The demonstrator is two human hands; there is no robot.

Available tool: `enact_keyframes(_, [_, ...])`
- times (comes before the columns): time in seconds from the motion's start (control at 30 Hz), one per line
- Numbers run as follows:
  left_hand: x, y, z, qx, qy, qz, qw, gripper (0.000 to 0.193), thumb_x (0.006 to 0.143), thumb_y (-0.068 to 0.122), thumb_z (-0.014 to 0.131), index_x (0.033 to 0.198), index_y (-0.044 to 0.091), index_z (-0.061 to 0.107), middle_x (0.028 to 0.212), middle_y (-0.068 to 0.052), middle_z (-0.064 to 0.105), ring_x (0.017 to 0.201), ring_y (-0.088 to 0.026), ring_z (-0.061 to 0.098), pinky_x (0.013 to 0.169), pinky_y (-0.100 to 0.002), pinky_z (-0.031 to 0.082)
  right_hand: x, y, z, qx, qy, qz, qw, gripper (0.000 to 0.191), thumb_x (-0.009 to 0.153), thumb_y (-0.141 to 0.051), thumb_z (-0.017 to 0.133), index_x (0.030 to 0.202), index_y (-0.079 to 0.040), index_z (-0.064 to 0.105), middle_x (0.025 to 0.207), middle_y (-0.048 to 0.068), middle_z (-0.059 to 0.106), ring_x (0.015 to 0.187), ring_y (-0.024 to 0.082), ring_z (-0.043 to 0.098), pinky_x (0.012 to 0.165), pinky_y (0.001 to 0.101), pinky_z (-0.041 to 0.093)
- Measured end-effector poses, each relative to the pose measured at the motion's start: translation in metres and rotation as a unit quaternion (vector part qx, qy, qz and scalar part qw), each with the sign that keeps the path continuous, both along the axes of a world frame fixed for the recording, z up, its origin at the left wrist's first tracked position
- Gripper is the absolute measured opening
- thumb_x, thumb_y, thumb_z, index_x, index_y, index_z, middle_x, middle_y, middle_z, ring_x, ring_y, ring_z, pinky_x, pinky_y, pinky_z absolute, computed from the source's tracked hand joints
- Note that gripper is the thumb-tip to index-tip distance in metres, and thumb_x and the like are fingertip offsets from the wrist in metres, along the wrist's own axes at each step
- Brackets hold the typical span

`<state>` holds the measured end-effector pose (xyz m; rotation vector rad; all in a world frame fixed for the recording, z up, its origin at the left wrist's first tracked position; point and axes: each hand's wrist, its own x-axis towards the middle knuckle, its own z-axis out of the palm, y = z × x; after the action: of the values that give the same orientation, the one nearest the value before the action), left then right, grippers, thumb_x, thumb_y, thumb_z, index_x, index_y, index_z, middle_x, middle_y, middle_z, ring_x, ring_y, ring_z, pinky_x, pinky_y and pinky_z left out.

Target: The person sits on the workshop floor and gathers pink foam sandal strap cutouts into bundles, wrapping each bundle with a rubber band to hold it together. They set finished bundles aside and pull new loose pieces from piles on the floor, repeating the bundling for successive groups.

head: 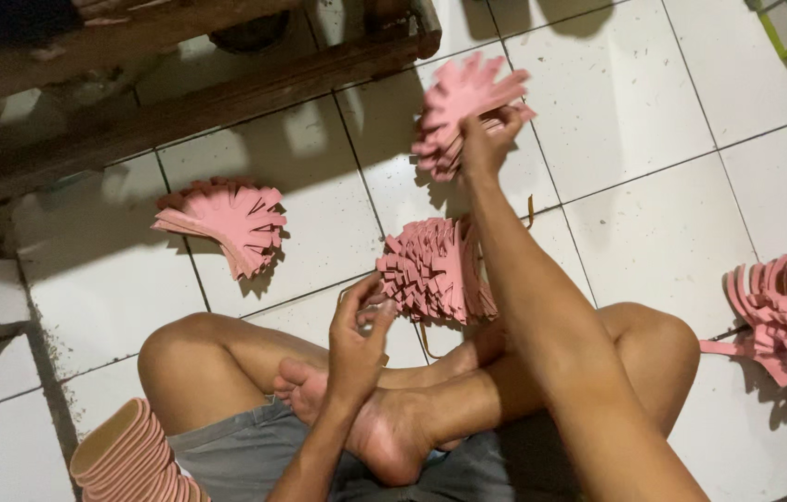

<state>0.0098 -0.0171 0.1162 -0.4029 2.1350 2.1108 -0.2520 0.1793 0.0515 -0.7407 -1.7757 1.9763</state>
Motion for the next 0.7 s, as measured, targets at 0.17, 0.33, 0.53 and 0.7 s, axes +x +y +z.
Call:
enact_keyframes(0.17, [0.0,0.016,-0.004,-0.242,0.201,-0.102,0.944,0.044,0.092,0.019,0.073,0.134,0.007,0.064,0.135,-0.017,0.062,0.128,-0.034,0.056,0.107,-0.045,0.046,0.025,0.032,-0.001,0.505,-0.062,0.083,0.857,0.086,0.076,-0.022,0.097,0.147,-0.004,0.052,0.136,0.041,0.036,0.123,0.053,0.042,0.103,0.0558,0.044])
enact_keyframes(0.33, [-0.013,0.038,-0.017,-0.344,0.276,-0.172,0.881,0.056,0.091,0.025,0.072,0.142,0.007,0.058,0.151,-0.026,0.047,0.141,-0.045,0.041,0.117,-0.057,0.031,0.14,0.063,0.03,0.322,-0.187,0.234,0.898,0.03,0.09,-0.033,0.076,0.095,-0.003,0.076,0.08,0.011,0.075,0.068,0.02,0.072,0.065,0.0354,0.057])
enact_keyframes(0.53, [-0.003,0.046,-0.036,-0.391,0.245,-0.235,0.855,0.06,0.092,0.023,0.068,0.146,0.005,0.052,0.158,-0.027,0.038,0.145,-0.048,0.034,0.115,-0.061,0.028,0.212,0.035,0.024,0.39,-0.278,0.31,0.821,0.069,0.071,-0.046,0.09,0.102,0.01,0.064,0.079,0.024,0.069,0.072,0.034,0.071,0.065,0.0445,0.054])
enact_keyframes(0.7, [-0.004,0.041,-0.039,-0.393,0.241,-0.242,0.854,0.063,0.089,0.023,0.07,0.147,0.007,0.052,0.16,-0.027,0.033,0.144,-0.05,0.031,0.114,-0.062,0.027,0.21,0.024,0.018,0.506,-0.126,0.23,0.822,0.057,0.068,-0.036,0.092,0.094,0.008,0.067,0.086,0.025,0.07,0.079,0.041,0.067,0.068,0.0479,0.053])
